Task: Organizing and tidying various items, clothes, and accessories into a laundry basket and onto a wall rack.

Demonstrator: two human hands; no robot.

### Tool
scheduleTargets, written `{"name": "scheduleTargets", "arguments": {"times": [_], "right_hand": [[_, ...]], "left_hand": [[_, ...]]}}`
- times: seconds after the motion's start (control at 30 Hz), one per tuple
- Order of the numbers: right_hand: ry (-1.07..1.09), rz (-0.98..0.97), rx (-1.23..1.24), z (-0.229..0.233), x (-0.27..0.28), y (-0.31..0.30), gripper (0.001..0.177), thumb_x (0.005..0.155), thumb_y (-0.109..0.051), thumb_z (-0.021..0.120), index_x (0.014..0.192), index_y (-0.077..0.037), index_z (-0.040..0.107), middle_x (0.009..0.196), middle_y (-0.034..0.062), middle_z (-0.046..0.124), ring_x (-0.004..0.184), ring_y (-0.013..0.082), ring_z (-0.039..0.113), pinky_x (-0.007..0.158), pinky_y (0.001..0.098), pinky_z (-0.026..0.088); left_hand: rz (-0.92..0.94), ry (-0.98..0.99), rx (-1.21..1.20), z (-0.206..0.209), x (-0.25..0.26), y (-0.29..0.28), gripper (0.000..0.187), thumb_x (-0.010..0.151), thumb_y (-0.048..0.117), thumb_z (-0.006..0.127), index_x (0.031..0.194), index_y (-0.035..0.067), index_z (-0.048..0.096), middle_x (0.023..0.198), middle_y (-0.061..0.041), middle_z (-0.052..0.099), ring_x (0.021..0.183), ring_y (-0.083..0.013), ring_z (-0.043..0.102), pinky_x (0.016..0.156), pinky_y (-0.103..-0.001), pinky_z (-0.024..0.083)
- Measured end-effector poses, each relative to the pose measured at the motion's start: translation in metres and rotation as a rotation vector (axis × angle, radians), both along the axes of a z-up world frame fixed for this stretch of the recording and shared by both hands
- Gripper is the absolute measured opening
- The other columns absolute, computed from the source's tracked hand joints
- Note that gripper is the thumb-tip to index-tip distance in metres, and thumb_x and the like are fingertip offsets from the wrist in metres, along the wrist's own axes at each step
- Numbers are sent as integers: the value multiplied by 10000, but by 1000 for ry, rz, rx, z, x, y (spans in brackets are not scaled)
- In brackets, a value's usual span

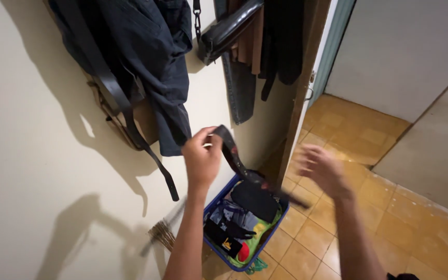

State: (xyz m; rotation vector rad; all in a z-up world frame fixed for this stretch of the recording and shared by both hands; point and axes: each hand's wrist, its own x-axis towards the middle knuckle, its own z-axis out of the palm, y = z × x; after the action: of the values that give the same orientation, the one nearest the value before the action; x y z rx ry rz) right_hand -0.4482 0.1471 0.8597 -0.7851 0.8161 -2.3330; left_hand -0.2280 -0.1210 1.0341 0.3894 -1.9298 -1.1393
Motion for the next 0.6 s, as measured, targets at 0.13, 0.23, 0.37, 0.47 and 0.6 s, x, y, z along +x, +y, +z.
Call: {"name": "scheduleTargets", "arguments": {"times": [0.13, 0.23, 0.37, 0.47, 0.6], "right_hand": [[520, -94, 350, 110, 94, -102, 617, 920, -261, 706, 1454, -73, 460, 1408, 215, 567, 1295, 316, 588, 1036, 458, 533], [579, -267, 339, 127, 101, -149, 372, 945, -151, 744, 1253, -4, 595, 1183, 147, 655, 1099, 205, 638, 928, 360, 535], [591, -239, 445, 146, 98, -167, 134, 938, -122, 739, 970, 4, 705, 838, 14, 724, 772, 62, 666, 699, 251, 562], [569, 51, 341, 130, 79, -179, 137, 1022, -125, 677, 1023, 10, 697, 901, 36, 696, 794, 77, 646, 728, 262, 560], [353, 167, 118, 153, 72, -188, 109, 1074, -108, 611, 1042, -19, 665, 876, 87, 703, 723, 122, 657, 674, 277, 548]], "left_hand": [[-85, 47, -204, 17, -3, 20, 180, 913, 90, 682, 1025, -41, 735, 818, -129, 758, 631, -157, 727, 540, -265, 539], [-17, 68, -314, 19, -1, 9, 140, 879, 71, 724, 966, -37, 738, 792, -141, 745, 648, -181, 717, 570, -286, 528], [13, -130, -142, 33, 13, -10, 141, 868, 92, 740, 966, -9, 752, 711, -152, 732, 604, -167, 708, 565, -308, 516], [-49, -221, -47, 36, 19, -30, 174, 876, 145, 745, 963, -5, 756, 712, -151, 743, 622, -152, 682, 562, -306, 506], [-292, -282, -188, 56, 49, -39, 277, 819, 271, 838, 952, 30, 803, 821, -86, 796, 671, -122, 663, 589, -267, 522]]}}
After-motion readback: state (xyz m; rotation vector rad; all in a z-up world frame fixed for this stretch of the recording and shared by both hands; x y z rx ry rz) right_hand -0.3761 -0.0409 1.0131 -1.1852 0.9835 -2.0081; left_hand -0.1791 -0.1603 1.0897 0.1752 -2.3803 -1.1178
